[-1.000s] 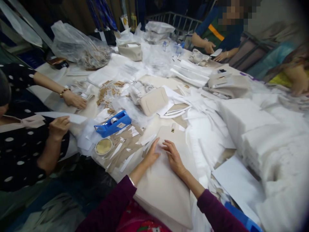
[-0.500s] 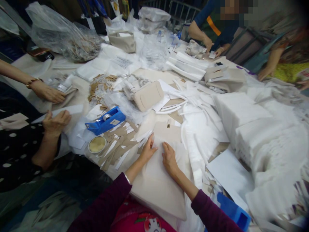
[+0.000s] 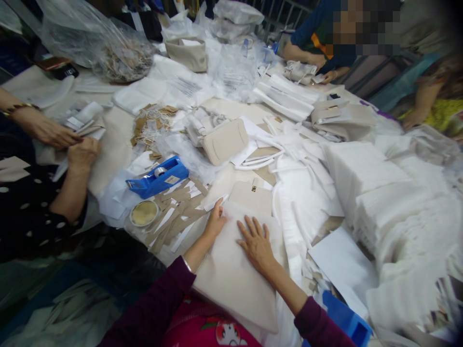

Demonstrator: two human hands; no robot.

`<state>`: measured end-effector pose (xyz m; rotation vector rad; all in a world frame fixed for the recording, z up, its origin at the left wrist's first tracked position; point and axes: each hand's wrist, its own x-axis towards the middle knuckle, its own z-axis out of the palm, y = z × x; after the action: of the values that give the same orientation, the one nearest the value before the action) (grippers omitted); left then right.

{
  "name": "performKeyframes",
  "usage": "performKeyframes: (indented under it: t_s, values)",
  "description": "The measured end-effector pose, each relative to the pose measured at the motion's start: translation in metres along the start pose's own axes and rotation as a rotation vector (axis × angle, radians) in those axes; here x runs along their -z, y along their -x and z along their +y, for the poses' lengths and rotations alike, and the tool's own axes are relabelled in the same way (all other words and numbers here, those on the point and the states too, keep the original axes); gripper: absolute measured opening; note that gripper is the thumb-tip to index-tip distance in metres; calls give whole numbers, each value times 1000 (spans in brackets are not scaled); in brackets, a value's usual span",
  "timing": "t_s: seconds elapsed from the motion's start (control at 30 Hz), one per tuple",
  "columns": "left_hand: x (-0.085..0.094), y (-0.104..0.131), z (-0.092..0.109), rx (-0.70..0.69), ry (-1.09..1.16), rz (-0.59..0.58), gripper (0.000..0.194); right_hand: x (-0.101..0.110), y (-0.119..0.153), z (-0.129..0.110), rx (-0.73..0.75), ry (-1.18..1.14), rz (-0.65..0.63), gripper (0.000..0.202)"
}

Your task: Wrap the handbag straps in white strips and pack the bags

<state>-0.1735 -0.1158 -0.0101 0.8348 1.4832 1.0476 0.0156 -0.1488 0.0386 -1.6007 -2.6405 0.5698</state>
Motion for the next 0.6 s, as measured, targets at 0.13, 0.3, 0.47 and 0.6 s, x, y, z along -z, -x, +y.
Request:
performKeyframes:
  t_s: [0.13,0.3,0.47,0.6]
  values:
    - [5,-4,11,93,40,-31,76,-4,-3,-3,-22,-14,8,61]
    - [1,1,54,-43,-450,148,63,-4,-3,-5,-52,-30,5,61]
    - [-34,17,80,-473,-883,-260,49,-8,-4,-4,-62,-29,6,54]
    - [-44,12,55,-395,-1075,-392,29,-18,-4,1,-79,-55,45,52]
